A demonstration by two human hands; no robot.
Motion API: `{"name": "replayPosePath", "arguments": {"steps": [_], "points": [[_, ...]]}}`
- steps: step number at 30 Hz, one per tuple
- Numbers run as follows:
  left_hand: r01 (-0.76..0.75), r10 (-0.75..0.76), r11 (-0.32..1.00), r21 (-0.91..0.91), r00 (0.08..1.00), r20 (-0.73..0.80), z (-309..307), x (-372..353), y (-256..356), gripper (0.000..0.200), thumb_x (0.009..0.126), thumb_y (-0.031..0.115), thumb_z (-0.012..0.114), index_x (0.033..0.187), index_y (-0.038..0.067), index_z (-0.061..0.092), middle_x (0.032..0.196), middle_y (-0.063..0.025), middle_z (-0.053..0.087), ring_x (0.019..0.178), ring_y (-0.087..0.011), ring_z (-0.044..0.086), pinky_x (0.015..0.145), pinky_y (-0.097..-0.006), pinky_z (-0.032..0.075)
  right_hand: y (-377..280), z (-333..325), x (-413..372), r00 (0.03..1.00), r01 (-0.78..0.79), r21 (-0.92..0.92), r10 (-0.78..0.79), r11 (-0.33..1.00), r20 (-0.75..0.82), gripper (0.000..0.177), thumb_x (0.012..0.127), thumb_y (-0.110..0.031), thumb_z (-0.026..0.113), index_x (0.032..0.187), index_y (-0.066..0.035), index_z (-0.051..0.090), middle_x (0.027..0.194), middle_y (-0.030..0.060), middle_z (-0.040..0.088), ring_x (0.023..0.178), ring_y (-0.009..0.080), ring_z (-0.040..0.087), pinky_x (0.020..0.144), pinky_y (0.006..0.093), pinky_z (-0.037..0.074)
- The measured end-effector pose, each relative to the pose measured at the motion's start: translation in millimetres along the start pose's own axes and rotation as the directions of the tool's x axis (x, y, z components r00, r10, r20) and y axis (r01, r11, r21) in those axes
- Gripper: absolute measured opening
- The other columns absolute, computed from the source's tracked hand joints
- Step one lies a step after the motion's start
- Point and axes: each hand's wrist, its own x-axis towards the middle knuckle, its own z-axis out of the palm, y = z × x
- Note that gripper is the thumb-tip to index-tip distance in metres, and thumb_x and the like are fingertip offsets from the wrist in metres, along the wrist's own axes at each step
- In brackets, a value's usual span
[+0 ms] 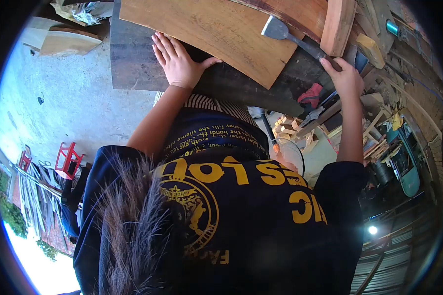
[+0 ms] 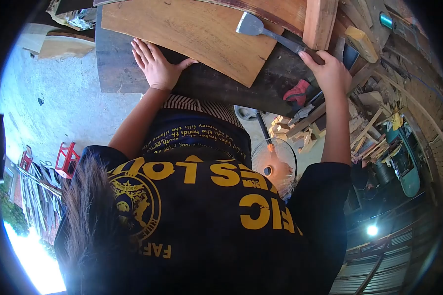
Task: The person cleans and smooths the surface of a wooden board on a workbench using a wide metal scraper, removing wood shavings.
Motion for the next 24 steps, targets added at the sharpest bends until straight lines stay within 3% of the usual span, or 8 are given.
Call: {"name": "replayPosePath", "arguments": {"steps": [8, 11, 13, 16, 18, 21, 23, 24], "points": [[-0.005, 0.005, 1.000, 0.001, 1.000, -0.007, 0, 1, 0, 0.146, 0.050, 0.088, 0.059, 0.138, -0.022, 0.018, 0.147, -0.0411, 0.014, 0.142, -0.0497, 0.010, 0.115, -0.0539, 0.010, 37, 22, -3, 0.999, -0.002, 0.068, 0.006, 0.998, -0.044, 0.065, 0.073, -0.075, 0.058, 0.102, -0.018, 0.071, 0.091, 0.0113, 0.071, 0.090, 0.0339, 0.066, 0.072, 0.0408, 0.051], [-0.013, 0.012, 0.999, 0.032, 1.000, 0.003, -1, -1, 0, 0.147, 0.050, 0.088, 0.060, 0.139, -0.021, 0.017, 0.147, -0.0414, 0.014, 0.142, -0.0496, 0.009, 0.116, -0.0538, 0.010, 15, 16, -6, 0.997, -0.002, 0.006, 0.003, 1.000, -0.075, 0.066, 0.073, -0.076, 0.057, 0.100, -0.018, 0.072, 0.087, 0.0120, 0.071, 0.087, 0.0333, 0.067, 0.071, 0.0399, 0.051], [-0.019, 0.020, 0.999, 0.028, 1.000, -0.007, 0, 0, 0, 0.147, 0.051, 0.088, 0.060, 0.139, -0.021, 0.016, 0.147, -0.0416, 0.013, 0.142, -0.0497, 0.009, 0.116, -0.0537, 0.010, -18, 18, 3, 0.990, 0.129, 0.154, -0.117, 0.980, -0.083, 0.067, 0.072, -0.077, 0.056, 0.099, -0.018, 0.072, 0.085, 0.0122, 0.070, 0.087, 0.0333, 0.067, 0.071, 0.0401, 0.052], [-0.014, 0.014, 0.999, 0.041, 1.000, 0.015, -1, 0, 0, 0.147, 0.051, 0.087, 0.060, 0.138, -0.022, 0.016, 0.147, -0.0413, 0.013, 0.142, -0.0497, 0.008, 0.115, -0.0541, 0.009, -71, 10, 6, 0.986, 0.163, 0.113, -0.158, 0.980, -0.057, 0.068, 0.072, -0.078, 0.055, 0.100, -0.018, 0.072, 0.083, 0.0119, 0.070, 0.086, 0.0324, 0.067, 0.070, 0.0396, 0.052], [-0.011, 0.010, 1.000, 0.015, 1.000, 0.019, -3, 1, 0, 0.146, 0.051, 0.085, 0.064, 0.140, -0.020, 0.014, 0.148, -0.0406, 0.010, 0.142, -0.0486, 0.006, 0.116, -0.0536, 0.009, -81, 4, 2, 0.984, 0.169, 0.089, -0.162, 0.982, -0.075, 0.064, 0.074, -0.072, 0.060, 0.108, -0.018, 0.071, 0.093, 0.0118, 0.070, 0.090, 0.0313, 0.067, 0.075, 0.0373, 0.051], [0.004, -0.003, 1.000, -0.019, 1.000, 0.022, -2, 0, 1, 0.146, 0.051, 0.083, 0.067, 0.141, -0.019, 0.011, 0.149, -0.0400, 0.008, 0.143, -0.0479, 0.005, 0.116, -0.0534, 0.008, -37, 4, 3, 0.990, 0.140, 0.128, -0.136, 0.982, -0.037, 0.063, 0.073, -0.075, 0.057, 0.099, -0.021, 0.073, 0.082, 0.0107, 0.071, 0.084, 0.0294, 0.068, 0.071, 0.0369, 0.052], [0.016, -0.015, 1.000, -0.009, 1.000, 0.024, 0, 0, -1, 0.147, 0.051, 0.083, 0.067, 0.141, -0.019, 0.012, 0.149, -0.0401, 0.008, 0.143, -0.0482, 0.006, 0.115, -0.0536, 0.009, -17, 3, 1, 0.990, 0.109, 0.075, -0.102, 0.991, -0.093, 0.061, 0.073, -0.074, 0.058, 0.099, -0.022, 0.074, 0.082, 0.0101, 0.071, 0.084, 0.0285, 0.069, 0.071, 0.0364, 0.052], [0.006, -0.006, 1.000, 0.001, 1.000, 0.028, 0, 0, -1, 0.146, 0.052, 0.085, 0.063, 0.139, -0.021, 0.014, 0.148, -0.0408, 0.010, 0.142, -0.0497, 0.006, 0.115, -0.0541, 0.008, -21, 1, 4, 0.994, 0.098, 0.025, -0.097, 0.995, -0.045, 0.065, 0.072, -0.077, 0.057, 0.104, -0.023, 0.073, 0.085, 0.0103, 0.071, 0.085, 0.0284, 0.069, 0.070, 0.0373, 0.053]]}}
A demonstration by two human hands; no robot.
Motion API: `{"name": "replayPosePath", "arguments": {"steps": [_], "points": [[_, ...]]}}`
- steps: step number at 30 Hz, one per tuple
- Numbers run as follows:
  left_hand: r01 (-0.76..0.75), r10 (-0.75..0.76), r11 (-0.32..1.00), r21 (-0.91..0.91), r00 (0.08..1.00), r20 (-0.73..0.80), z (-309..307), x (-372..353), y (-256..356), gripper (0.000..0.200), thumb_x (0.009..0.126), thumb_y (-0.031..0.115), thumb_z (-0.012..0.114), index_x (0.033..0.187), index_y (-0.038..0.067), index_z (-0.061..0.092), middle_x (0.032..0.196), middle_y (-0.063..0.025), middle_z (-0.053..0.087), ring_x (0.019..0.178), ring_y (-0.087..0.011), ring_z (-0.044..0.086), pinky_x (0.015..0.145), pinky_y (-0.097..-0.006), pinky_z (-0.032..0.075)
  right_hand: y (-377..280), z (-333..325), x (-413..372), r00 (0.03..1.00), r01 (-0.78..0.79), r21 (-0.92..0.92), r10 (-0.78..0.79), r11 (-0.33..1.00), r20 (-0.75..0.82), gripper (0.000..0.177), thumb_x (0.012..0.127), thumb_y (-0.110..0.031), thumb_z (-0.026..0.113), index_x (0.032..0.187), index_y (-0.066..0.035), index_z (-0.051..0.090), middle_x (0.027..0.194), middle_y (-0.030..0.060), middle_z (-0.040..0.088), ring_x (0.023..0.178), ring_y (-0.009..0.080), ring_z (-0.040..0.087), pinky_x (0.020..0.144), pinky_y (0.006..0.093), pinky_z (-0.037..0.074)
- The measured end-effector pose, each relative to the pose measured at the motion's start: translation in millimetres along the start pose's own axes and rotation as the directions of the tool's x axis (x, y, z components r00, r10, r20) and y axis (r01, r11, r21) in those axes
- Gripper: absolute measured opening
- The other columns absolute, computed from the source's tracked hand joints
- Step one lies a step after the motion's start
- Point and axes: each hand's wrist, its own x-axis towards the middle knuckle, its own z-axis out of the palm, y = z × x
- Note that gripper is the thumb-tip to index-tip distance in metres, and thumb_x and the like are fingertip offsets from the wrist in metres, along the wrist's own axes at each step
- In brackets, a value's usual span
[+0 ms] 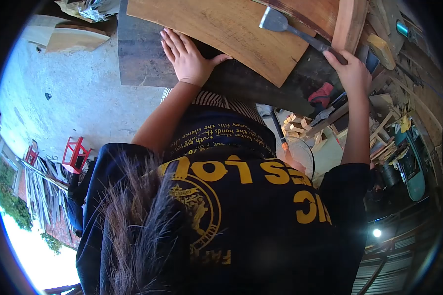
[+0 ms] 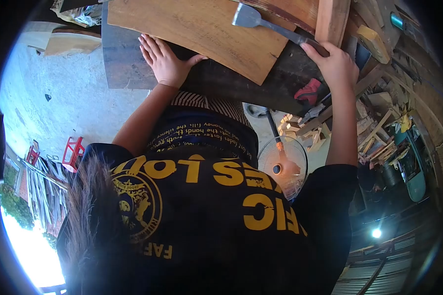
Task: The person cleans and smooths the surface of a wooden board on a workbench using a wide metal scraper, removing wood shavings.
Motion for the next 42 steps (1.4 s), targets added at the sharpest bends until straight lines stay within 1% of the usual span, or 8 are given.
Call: {"name": "replayPosePath", "arguments": {"steps": [6, 13, 14, 15, 19, 24, 33, 42], "points": [[0.008, -0.008, 1.000, -0.006, 1.000, 0.025, 0, 0, -2, 0.146, 0.052, 0.087, 0.059, 0.138, -0.023, 0.016, 0.147, -0.0421, 0.010, 0.141, -0.0520, 0.004, 0.115, -0.0550, 0.006, -121, 3, 25, 0.986, 0.165, 0.078, -0.164, 0.983, -0.012, 0.073, 0.071, -0.078, 0.057, 0.111, -0.017, 0.070, 0.086, 0.0161, 0.070, 0.088, 0.0319, 0.068, 0.074, 0.0389, 0.052], [-0.008, 0.009, 1.000, 0.011, 1.000, -0.006, 4, -2, -3, 0.147, 0.051, 0.086, 0.061, 0.140, -0.020, 0.011, 0.147, -0.0418, 0.010, 0.142, -0.0505, 0.006, 0.115, -0.0553, 0.007, -58, -7, 26, 0.994, 0.106, 0.031, -0.106, 0.994, -0.011, 0.067, 0.075, -0.069, 0.062, 0.108, -0.011, 0.070, 0.093, 0.0144, 0.070, 0.090, 0.0289, 0.068, 0.075, 0.0344, 0.051], [-0.003, 0.003, 1.000, -0.003, 1.000, 0.007, 5, -2, -3, 0.147, 0.051, 0.086, 0.061, 0.141, -0.020, 0.010, 0.147, -0.0417, 0.010, 0.142, -0.0506, 0.005, 0.115, -0.0556, 0.006, -57, 4, 32, 0.972, 0.227, 0.110, -0.218, 0.968, -0.091, 0.067, 0.076, -0.069, 0.062, 0.108, -0.012, 0.069, 0.094, 0.0140, 0.071, 0.090, 0.0288, 0.068, 0.075, 0.0351, 0.051], [-0.001, 0.001, 1.000, -0.018, 1.000, 0.019, 5, -2, -2, 0.148, 0.052, 0.086, 0.061, 0.141, -0.020, 0.009, 0.148, -0.0416, 0.009, 0.142, -0.0506, 0.004, 0.115, -0.0558, 0.006, -92, -19, 30, 0.977, 0.158, 0.143, -0.176, 0.977, 0.120, 0.070, 0.074, -0.073, 0.059, 0.109, -0.013, 0.069, 0.095, 0.0141, 0.071, 0.090, 0.0300, 0.068, 0.077, 0.0358, 0.051], [0.008, -0.007, 0.999, -0.034, 0.999, 0.042, 1, -1, -1, 0.147, 0.052, 0.085, 0.062, 0.141, -0.020, 0.009, 0.148, -0.0412, 0.007, 0.142, -0.0505, 0.001, 0.115, -0.0563, 0.004, -177, -10, 39, 0.966, 0.242, 0.119, -0.251, 0.963, 0.062, 0.079, 0.071, -0.081, 0.053, 0.109, -0.015, 0.069, 0.089, 0.0151, 0.070, 0.089, 0.0324, 0.068, 0.077, 0.0396, 0.052], [0.011, -0.009, 0.999, -0.035, 0.999, 0.053, 3, -3, -1, 0.148, 0.052, 0.085, 0.062, 0.141, -0.020, 0.009, 0.148, -0.0413, 0.007, 0.142, -0.0507, 0.001, 0.114, -0.0567, 0.004, -139, -18, 31, 0.960, 0.278, 0.182, -0.276, 0.943, -0.040, 0.070, 0.074, -0.072, 0.060, 0.104, -0.009, 0.070, 0.088, 0.0172, 0.070, 0.085, 0.0322, 0.068, 0.070, 0.0381, 0.052], [0.025, -0.025, 1.000, 0.010, 0.999, 0.044, 0, 0, 2, 0.148, 0.050, 0.087, 0.060, 0.138, -0.022, 0.014, 0.148, -0.0401, 0.010, 0.143, -0.0491, 0.003, 0.116, -0.0535, 0.004, -232, -16, 37, 0.959, 0.261, 0.215, -0.277, 0.941, 0.051, 0.078, 0.075, -0.080, 0.048, 0.114, -0.016, 0.068, 0.100, 0.0182, 0.070, 0.100, 0.0359, 0.066, 0.084, 0.0450, 0.051], [0.030, -0.029, 0.999, -0.026, 0.999, 0.030, 1, 1, 3, 0.147, 0.051, 0.086, 0.061, 0.140, -0.021, 0.011, 0.149, -0.0392, 0.009, 0.143, -0.0479, 0.002, 0.116, -0.0524, 0.003, -115, -4, -24, 0.991, 0.114, 0.156, -0.123, 0.981, 0.045, 0.074, 0.081, -0.074, 0.048, 0.109, -0.007, 0.064, 0.101, 0.0210, 0.068, 0.099, 0.0366, 0.064, 0.079, 0.0467, 0.050]]}}
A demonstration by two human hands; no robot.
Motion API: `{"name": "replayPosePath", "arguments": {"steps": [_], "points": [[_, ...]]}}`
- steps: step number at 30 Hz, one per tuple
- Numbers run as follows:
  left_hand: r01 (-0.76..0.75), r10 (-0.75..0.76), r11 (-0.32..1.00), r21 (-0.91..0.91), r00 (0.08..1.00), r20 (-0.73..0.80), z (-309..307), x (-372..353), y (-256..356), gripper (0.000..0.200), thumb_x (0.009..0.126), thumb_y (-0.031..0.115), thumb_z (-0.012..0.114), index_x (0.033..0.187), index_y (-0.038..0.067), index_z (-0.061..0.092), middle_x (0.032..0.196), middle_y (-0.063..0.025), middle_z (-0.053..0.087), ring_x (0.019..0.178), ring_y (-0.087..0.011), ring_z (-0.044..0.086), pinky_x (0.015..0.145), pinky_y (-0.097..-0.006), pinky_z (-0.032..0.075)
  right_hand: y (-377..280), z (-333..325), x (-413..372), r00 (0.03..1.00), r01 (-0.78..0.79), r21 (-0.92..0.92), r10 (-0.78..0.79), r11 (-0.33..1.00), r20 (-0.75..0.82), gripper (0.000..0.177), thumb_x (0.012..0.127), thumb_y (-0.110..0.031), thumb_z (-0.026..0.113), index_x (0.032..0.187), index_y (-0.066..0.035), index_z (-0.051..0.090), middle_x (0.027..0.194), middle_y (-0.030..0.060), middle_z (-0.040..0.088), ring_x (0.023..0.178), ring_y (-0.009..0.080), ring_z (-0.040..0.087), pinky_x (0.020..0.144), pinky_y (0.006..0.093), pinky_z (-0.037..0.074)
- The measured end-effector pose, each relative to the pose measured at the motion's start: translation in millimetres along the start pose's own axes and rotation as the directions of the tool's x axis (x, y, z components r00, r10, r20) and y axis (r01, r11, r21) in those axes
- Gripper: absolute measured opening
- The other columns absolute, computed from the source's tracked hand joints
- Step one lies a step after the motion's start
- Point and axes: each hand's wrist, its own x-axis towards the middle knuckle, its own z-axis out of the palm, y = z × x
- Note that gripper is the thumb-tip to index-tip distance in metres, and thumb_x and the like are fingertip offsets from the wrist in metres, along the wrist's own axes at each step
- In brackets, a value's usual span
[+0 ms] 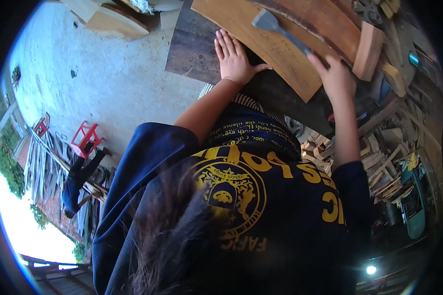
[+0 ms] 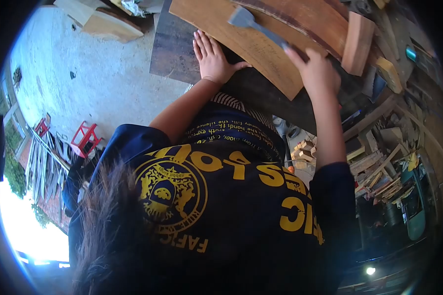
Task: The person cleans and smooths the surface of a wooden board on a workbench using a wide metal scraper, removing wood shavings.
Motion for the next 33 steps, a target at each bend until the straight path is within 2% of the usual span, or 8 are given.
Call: {"name": "replayPosePath", "arguments": {"steps": [8, 11, 15, 18, 20, 23, 27, 33], "points": [[-0.038, 0.039, 0.968, -0.249, 0.999, -0.003, -16, -4, -20, 0.123, 0.072, 0.069, 0.065, 0.146, -0.010, 0.008, 0.152, -0.0352, 0.001, 0.143, -0.0481, -0.002, 0.115, -0.0539, 0.004, 92, 97, -153, 0.956, -0.291, 0.602, 0.199, 0.744, 0.216, 0.048, 0.090, -0.047, 0.061, 0.085, 0.001, 0.055, 0.066, 0.0139, 0.063, 0.059, 0.0239, 0.065, 0.055, 0.0356, 0.048], [-0.376, 0.355, 0.921, -0.099, 0.917, -0.180, -46, 14, -50, 0.091, 0.085, 0.055, 0.061, 0.151, 0.009, 0.019, 0.155, -0.0269, 0.010, 0.144, -0.0446, 0.006, 0.114, -0.0575, 0.005, 94, 164, -186, 0.948, -0.313, 0.723, 0.246, 0.616, 0.201, 0.044, 0.093, -0.043, 0.058, 0.087, 0.001, 0.053, 0.068, 0.0140, 0.064, 0.062, 0.0259, 0.065, 0.059, 0.0387, 0.048], [-0.813, 0.720, 0.540, 0.219, 0.581, 0.380, -81, 76, -59, 0.059, 0.094, 0.035, 0.052, 0.149, 0.023, 0.032, 0.155, -0.0028, 0.028, 0.145, -0.0249, 0.020, 0.117, -0.0510, 0.007, 63, 170, -205, 0.957, -0.250, 0.721, 0.279, 0.646, 0.082, 0.039, 0.095, -0.039, 0.053, 0.096, 0.001, 0.052, 0.077, 0.0209, 0.065, 0.074, 0.0377, 0.066, 0.065, 0.0440, 0.048], [-0.595, 0.558, 0.797, 0.104, 0.791, 0.253, -83, 120, -110, 0.054, 0.099, 0.035, 0.042, 0.150, 0.024, 0.026, 0.154, -0.0034, 0.030, 0.143, -0.0259, 0.025, 0.115, -0.0494, 0.018, 49, 159, -217, 0.938, -0.292, 0.750, 0.329, 0.593, 0.105, 0.036, 0.096, -0.037, 0.051, 0.099, 0.000, 0.051, 0.081, 0.0246, 0.064, 0.079, 0.0431, 0.064, 0.065, 0.0459, 0.047], [-0.115, 0.097, 0.989, 0.093, 0.978, 0.185, -75, 133, -165, 0.057, 0.099, 0.043, 0.038, 0.150, 0.020, 0.025, 0.153, -0.0111, 0.030, 0.142, -0.0297, 0.026, 0.114, -0.0514, 0.021, 49, 163, -224, 0.923, -0.329, 0.768, 0.357, 0.550, 0.139, 0.036, 0.096, -0.036, 0.051, 0.099, 0.000, 0.052, 0.082, 0.0253, 0.064, 0.080, 0.0438, 0.064, 0.066, 0.0463, 0.048], [0.448, -0.427, 0.886, 0.117, 0.888, -0.170, -62, 111, -149, 0.072, 0.096, 0.056, 0.035, 0.149, 0.008, 0.025, 0.154, -0.0236, 0.020, 0.142, -0.0399, 0.021, 0.112, -0.0572, 0.017, 45, 175, -236, 0.916, -0.342, 0.732, 0.382, 0.589, 0.121, 0.036, 0.096, -0.035, 0.050, 0.108, -0.001, 0.051, 0.086, 0.0269, 0.065, 0.083, 0.0437, 0.065, 0.069, 0.0457, 0.050], [0.126, -0.114, 0.986, 0.109, 0.988, -0.109, -34, 84, -78, 0.082, 0.096, 0.058, 0.034, 0.150, 0.000, 0.014, 0.156, -0.0257, 0.009, 0.146, -0.0367, 0.008, 0.115, -0.0551, 0.009, 40, 178, -241, 0.942, -0.247, 0.844, 0.321, 0.476, 0.095, 0.051, 0.096, -0.031, 0.049, 0.141, -0.011, 0.033, 0.091, 0.0269, 0.066, 0.086, 0.0430, 0.066, 0.073, 0.0453, 0.052], [0.526, -0.573, 0.819, -0.231, 0.773, -0.272, 2, 104, 13, 0.075, 0.098, 0.048, 0.029, 0.149, -0.004, 0.011, 0.158, -0.0220, 0.004, 0.147, -0.0325, 0.005, 0.117, -0.0491, 0.008, 32, 183, -248, 0.972, -0.207, 0.780, 0.213, 0.591, 0.097, 0.060, 0.096, -0.022, 0.050, 0.150, -0.025, 0.026, 0.079, 0.0210, 0.066, 0.077, 0.0394, 0.066, 0.067, 0.0472, 0.051]]}}
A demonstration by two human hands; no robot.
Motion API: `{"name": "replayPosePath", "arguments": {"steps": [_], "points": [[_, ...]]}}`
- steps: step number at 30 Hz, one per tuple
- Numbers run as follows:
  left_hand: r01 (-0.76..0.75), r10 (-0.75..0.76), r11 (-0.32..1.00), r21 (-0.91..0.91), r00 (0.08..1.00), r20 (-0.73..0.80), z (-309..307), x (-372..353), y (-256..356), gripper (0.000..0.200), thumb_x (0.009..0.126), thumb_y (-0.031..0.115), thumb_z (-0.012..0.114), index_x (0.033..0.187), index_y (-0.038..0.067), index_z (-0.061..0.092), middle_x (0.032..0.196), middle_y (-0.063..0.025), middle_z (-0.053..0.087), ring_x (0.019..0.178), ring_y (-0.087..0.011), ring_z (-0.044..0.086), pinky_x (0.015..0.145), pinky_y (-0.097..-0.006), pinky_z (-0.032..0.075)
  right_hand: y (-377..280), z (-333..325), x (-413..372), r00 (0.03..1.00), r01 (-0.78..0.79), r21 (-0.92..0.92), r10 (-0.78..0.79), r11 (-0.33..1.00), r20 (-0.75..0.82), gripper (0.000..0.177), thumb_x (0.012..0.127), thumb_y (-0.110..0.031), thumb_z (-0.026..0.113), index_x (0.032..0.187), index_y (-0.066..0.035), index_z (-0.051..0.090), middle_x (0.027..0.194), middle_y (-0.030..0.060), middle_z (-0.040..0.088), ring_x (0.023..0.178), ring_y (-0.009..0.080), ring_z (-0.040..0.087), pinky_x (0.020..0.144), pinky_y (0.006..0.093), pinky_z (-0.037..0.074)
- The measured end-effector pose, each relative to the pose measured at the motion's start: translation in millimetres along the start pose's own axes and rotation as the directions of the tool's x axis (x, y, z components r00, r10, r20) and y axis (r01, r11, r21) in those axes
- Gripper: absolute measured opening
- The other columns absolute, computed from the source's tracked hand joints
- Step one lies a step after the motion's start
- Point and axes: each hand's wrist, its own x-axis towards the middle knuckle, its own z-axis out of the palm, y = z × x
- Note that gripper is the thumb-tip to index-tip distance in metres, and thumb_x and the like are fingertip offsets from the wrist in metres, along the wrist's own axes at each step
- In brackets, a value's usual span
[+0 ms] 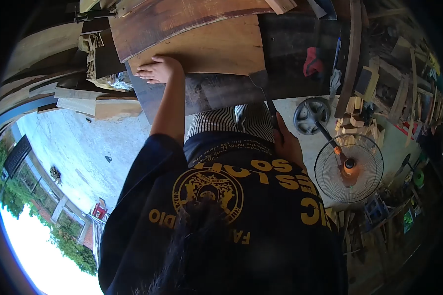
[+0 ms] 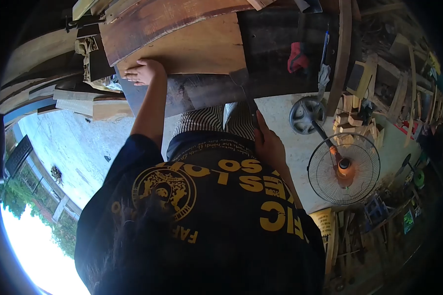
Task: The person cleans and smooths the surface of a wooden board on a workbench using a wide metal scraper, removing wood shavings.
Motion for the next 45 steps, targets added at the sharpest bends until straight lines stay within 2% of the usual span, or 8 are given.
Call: {"name": "replayPosePath", "arguments": {"steps": [6, 9, 16, 22, 24, 30, 36, 45], "points": [[-0.008, 0.008, 1.000, 0.021, 1.000, -0.004, -3, -3, 1, 0.067, 0.100, 0.040, 0.026, 0.149, -0.003, 0.013, 0.158, -0.0208, 0.005, 0.147, -0.0323, 0.006, 0.118, -0.0455, 0.008, -57, 27, 88, 0.893, 0.195, 0.033, -0.163, 0.980, -0.420, 0.051, 0.094, -0.021, 0.052, 0.144, -0.026, 0.039, 0.078, 0.0190, 0.067, 0.069, 0.0401, 0.066, 0.059, 0.0492, 0.051], [-0.004, 0.004, 1.000, 0.017, 1.000, 0.002, -7, -4, 5, 0.067, 0.100, 0.040, 0.026, 0.149, -0.003, 0.013, 0.158, -0.0205, 0.005, 0.147, -0.0316, 0.006, 0.119, -0.0443, 0.008, -79, 20, 100, 0.925, 0.072, 0.004, -0.065, 0.997, -0.375, 0.050, 0.095, -0.022, 0.052, 0.143, -0.026, 0.040, 0.081, 0.0196, 0.068, 0.072, 0.0405, 0.066, 0.061, 0.0489, 0.052], [0.005, -0.006, 0.999, 0.045, 1.000, 0.020, -8, -7, 6, 0.064, 0.100, 0.037, 0.024, 0.150, -0.002, 0.012, 0.158, -0.0184, 0.004, 0.147, -0.0294, 0.004, 0.119, -0.0431, 0.007, -48, 17, 2, 0.976, -0.062, 0.055, 0.072, 0.997, -0.205, 0.051, 0.096, -0.020, 0.049, 0.145, -0.026, 0.037, 0.078, 0.0199, 0.067, 0.073, 0.0400, 0.066, 0.063, 0.0471, 0.053], [-0.008, 0.007, 0.999, 0.041, 1.000, 0.021, -8, -6, 5, 0.064, 0.100, 0.036, 0.024, 0.150, -0.002, 0.011, 0.158, -0.0187, 0.005, 0.147, -0.0289, 0.005, 0.119, -0.0436, 0.008, -22, 39, 7, 0.963, -0.015, 0.053, 0.029, 0.998, -0.269, 0.053, 0.094, -0.018, 0.052, 0.144, -0.025, 0.040, 0.074, 0.0178, 0.067, 0.068, 0.0364, 0.067, 0.062, 0.0450, 0.053], [-0.022, 0.022, 1.000, 0.011, 1.000, 0.022, -9, -6, 1, 0.065, 0.100, 0.036, 0.024, 0.150, -0.003, 0.010, 0.158, -0.0191, 0.004, 0.147, -0.0289, 0.005, 0.119, -0.0441, 0.008, -13, 48, 12, 0.925, 0.091, 0.038, -0.070, 0.995, -0.372, 0.052, 0.093, -0.018, 0.053, 0.143, -0.025, 0.041, 0.072, 0.0170, 0.066, 0.066, 0.0355, 0.066, 0.061, 0.0437, 0.052], [-0.116, 0.112, 0.992, 0.045, 0.990, 0.084, -14, -10, -17, 0.068, 0.099, 0.041, 0.022, 0.151, 0.000, 0.007, 0.159, -0.0186, 0.001, 0.148, -0.0275, 0.003, 0.119, -0.0422, 0.006, -22, 45, -1, 0.944, 0.036, 0.067, -0.012, 0.997, -0.329, 0.051, 0.093, -0.018, 0.054, 0.143, -0.024, 0.043, 0.072, 0.0165, 0.066, 0.065, 0.0354, 0.066, 0.059, 0.0439, 0.052], [-0.289, 0.281, 0.953, 0.091, 0.955, 0.093, -11, -16, -39, 0.067, 0.098, 0.040, 0.022, 0.151, 0.003, 0.007, 0.158, -0.0192, 0.003, 0.147, -0.0290, 0.005, 0.119, -0.0428, 0.007, -55, 26, 98, 0.869, 0.168, 0.026, -0.135, 0.985, -0.476, 0.048, 0.094, -0.021, 0.054, 0.140, -0.027, 0.045, 0.076, 0.0201, 0.067, 0.067, 0.0393, 0.065, 0.059, 0.0482, 0.051], [-0.293, 0.287, 0.953, 0.078, 0.955, 0.077, -12, -20, -34, 0.067, 0.098, 0.040, 0.021, 0.151, 0.001, 0.009, 0.158, -0.0204, 0.006, 0.147, -0.0303, 0.006, 0.119, -0.0438, 0.008, -34, 33, 10, 0.957, 0.007, 0.064, 0.012, 0.998, -0.289, 0.049, 0.094, -0.022, 0.053, 0.142, -0.026, 0.043, 0.076, 0.0212, 0.066, 0.068, 0.0416, 0.064, 0.060, 0.0479, 0.051]]}}
